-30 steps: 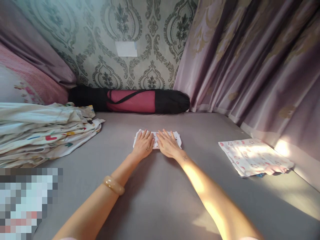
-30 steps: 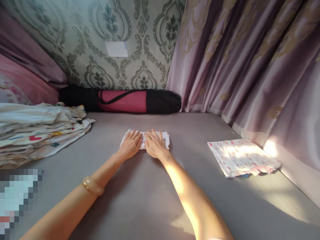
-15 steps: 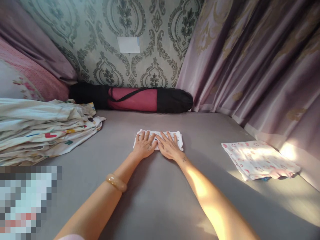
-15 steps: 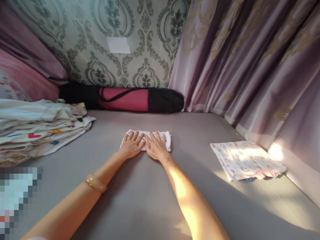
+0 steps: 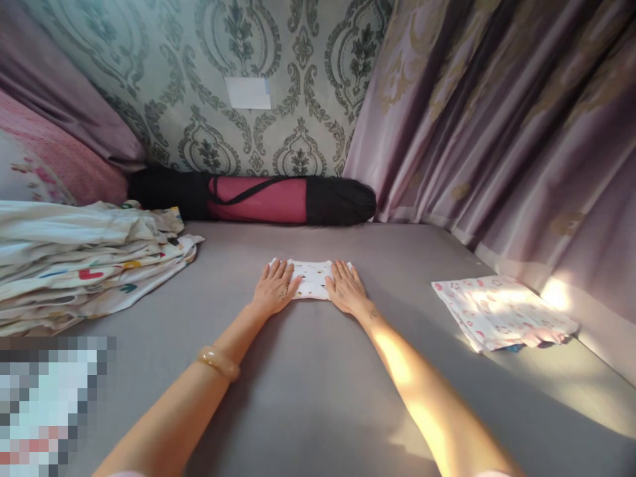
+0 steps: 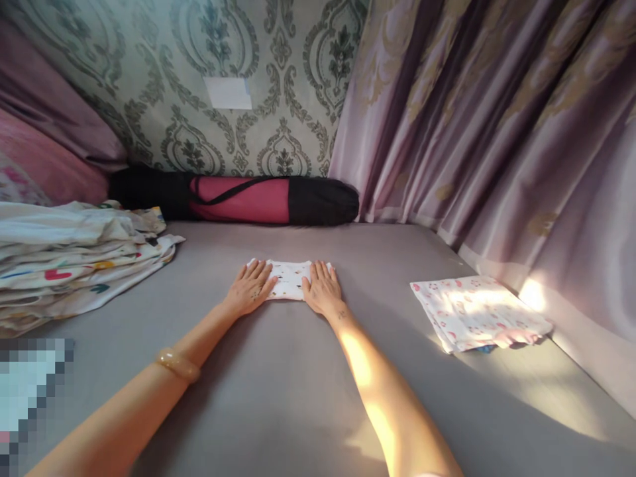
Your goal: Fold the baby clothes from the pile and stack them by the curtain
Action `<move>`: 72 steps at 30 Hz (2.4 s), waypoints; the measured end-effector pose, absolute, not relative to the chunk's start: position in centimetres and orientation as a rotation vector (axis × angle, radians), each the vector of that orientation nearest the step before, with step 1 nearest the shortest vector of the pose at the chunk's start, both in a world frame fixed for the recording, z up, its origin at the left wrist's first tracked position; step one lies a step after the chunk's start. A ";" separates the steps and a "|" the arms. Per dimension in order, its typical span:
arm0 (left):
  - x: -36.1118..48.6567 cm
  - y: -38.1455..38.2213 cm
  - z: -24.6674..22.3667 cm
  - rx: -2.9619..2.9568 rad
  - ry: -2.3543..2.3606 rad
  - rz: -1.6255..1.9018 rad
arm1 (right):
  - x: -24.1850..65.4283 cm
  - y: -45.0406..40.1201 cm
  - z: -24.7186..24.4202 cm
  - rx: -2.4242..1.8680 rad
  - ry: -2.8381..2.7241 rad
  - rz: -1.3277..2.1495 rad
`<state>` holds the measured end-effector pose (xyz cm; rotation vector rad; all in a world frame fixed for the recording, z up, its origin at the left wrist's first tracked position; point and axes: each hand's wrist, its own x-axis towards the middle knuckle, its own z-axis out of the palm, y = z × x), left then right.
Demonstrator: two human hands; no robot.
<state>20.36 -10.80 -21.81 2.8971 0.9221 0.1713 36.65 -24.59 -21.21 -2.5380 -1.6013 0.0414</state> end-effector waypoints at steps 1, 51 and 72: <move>20.3 -10.7 -22.3 2.879 0.925 0.163 | 36.8 -24.7 -21.6 -2.553 -1.589 0.045; 18.0 -6.4 -23.5 2.364 0.900 0.593 | 33.8 -20.9 -21.4 -2.288 -1.861 0.207; 17.1 -7.0 -22.4 1.857 0.955 0.824 | 31.6 -17.3 -20.6 -2.253 -1.930 0.259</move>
